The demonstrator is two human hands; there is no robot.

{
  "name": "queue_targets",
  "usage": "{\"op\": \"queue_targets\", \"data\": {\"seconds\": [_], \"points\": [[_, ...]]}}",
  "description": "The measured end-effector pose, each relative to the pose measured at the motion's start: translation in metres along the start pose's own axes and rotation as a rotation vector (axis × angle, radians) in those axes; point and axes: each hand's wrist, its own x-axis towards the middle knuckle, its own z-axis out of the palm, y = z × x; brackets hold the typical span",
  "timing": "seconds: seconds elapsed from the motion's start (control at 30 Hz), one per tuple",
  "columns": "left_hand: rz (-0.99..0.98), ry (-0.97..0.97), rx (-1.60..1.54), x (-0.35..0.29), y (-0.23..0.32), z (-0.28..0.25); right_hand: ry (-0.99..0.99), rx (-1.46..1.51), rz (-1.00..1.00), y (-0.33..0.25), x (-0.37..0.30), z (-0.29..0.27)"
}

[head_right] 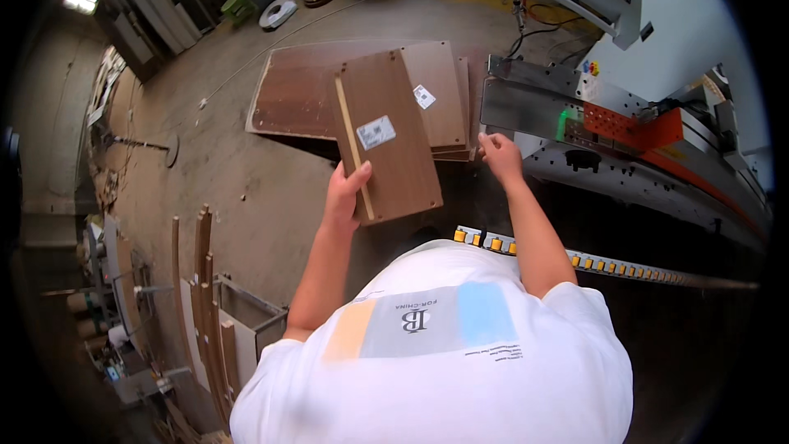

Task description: The person repeatedly picks up flat wooden panels from a stack, places them on a machine table, and then moves them to a different stack. The person handles the panels one at a time, turning them over and repositioning them between two locations.

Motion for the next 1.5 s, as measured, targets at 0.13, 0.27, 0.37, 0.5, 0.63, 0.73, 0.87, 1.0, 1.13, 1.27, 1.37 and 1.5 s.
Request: {"op": "queue_targets", "data": {"seconds": [0.13, 0.27, 0.37, 0.5, 0.63, 0.73, 0.87, 1.0, 1.13, 1.27, 1.37, 1.5], "points": [[0.141, 0.068, 0.655, 0.114, -0.029, -0.036, 0.0, 0.094, 0.074, -0.025, -0.027, 0.014], [0.505, 0.016, 1.247, 0.134, -0.053, -0.037, -0.013, 0.12, 0.152, -0.023, -0.043, 0.019], [0.701, 0.064, 1.331, 0.139, -0.064, -0.038, -0.054, 0.229, 0.288, -0.035, -0.057, 0.034], [0.751, -0.013, 1.382, 0.119, -0.069, -0.024, -0.215, 0.466, 0.457, -0.031, -0.073, 0.048], [0.769, -0.07, 1.344, 0.086, -0.092, 0.006, -0.145, 0.78, 0.461, -0.02, -0.086, 0.068], [0.765, -0.139, 1.353, 0.062, -0.097, 0.024, 0.056, 1.089, 0.449, -0.001, -0.092, 0.062], [0.854, -0.164, 1.248, 0.045, -0.083, 0.036, 0.318, 1.248, 0.319, 0.029, -0.093, 0.011], [0.866, -0.312, 1.037, 0.04, -0.083, 0.034, 0.47, 1.246, 0.241, 0.056, -0.104, -0.03], [0.798, -0.437, 0.971, 0.034, -0.092, 0.036, 0.66, 1.353, 0.348, 0.092, -0.105, -0.051], [0.56, -0.49, 0.914, 0.024, -0.113, 0.046, 0.77, 1.447, 0.322, 0.112, -0.085, -0.076], [0.374, -0.502, 0.862, 0.016, -0.126, 0.059, 0.798, 1.485, 0.262, 0.106, -0.063, -0.094], [0.313, -0.532, 0.903, 0.013, -0.13, 0.077, 0.992, 1.423, 0.354, 0.103, -0.038, -0.097]]}}
